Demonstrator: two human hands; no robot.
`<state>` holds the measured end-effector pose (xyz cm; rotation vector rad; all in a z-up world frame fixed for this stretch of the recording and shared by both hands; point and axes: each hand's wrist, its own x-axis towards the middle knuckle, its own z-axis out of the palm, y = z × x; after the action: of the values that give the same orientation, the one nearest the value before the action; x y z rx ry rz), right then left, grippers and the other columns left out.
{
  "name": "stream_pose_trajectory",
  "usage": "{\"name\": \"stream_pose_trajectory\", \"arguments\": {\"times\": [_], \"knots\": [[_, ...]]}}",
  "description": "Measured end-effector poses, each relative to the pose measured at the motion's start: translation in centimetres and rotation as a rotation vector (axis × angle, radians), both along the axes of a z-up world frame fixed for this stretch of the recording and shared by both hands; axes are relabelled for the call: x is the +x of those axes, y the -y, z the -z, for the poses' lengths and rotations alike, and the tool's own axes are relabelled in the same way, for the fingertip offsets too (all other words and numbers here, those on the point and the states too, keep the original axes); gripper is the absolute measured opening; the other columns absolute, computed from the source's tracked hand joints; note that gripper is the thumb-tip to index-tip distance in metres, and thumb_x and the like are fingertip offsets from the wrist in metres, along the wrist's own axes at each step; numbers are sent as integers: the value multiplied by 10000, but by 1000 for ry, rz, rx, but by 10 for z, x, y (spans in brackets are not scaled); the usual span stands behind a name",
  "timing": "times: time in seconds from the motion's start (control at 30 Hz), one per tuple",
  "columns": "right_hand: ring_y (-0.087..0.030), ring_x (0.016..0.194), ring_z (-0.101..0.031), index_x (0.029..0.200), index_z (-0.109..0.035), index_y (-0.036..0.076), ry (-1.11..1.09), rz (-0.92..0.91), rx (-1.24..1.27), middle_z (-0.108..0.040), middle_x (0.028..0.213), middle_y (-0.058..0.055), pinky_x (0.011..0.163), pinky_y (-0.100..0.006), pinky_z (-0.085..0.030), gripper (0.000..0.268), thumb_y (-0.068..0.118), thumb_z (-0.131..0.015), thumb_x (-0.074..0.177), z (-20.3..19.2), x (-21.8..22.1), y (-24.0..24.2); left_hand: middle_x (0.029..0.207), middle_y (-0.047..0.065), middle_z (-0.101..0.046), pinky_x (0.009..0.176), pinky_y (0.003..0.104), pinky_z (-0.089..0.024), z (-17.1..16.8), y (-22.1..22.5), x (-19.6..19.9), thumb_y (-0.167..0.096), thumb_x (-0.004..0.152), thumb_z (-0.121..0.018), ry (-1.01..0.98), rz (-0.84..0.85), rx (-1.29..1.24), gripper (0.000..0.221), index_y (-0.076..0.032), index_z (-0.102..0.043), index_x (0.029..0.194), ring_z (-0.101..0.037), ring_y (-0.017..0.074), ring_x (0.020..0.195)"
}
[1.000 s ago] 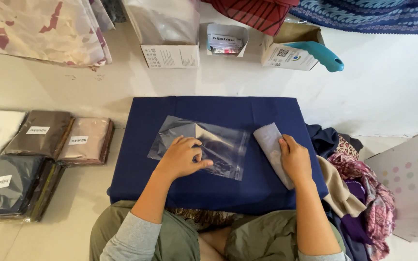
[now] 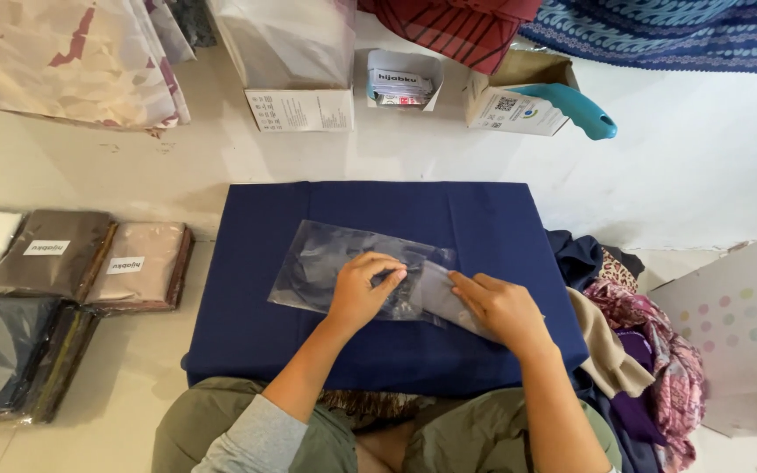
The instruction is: Cleaning a piece of fabric with a lint roller, folding it neatly, and placing it into a plastic packaging bag.
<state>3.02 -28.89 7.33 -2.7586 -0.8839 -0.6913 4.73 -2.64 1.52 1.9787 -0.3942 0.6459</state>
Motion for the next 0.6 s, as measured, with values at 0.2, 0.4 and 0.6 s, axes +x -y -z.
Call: {"name": "stream_pose_trajectory", "arguments": {"times": [0.2,0.4,0.6], "knots": [[-246,782,-767,1342,-633,243,-1,-45,8,-778,912,-59,654,-365,-607,371,430,-520,1042,11,-2,-11,964,12,-791,827,357,-581,-24,11,-15,-252,895,-790,114,136,-33,53,-226,-815,934,-750,269,936],[-293,829,-771,1368,-616,233,-69,-41,77,-785,979,-92,649,-395,-611,374,390,-547,1036,14,-3,-23,1169,1,-773,1017,403,-444,-35,13,-31,-327,944,-738,215,132,138,134,-244,-804,1024,-680,261,1202],[-275,840,-765,1254,-667,314,-84,121,167,-783,999,-13,688,-412,-620,295,464,-552,1027,29,8,-16,1099,52,-685,1037,409,-390,-40,31,-46,-255,985,-677,218,-337,-322,147,-157,-729,1081,-597,287,1171]]}}
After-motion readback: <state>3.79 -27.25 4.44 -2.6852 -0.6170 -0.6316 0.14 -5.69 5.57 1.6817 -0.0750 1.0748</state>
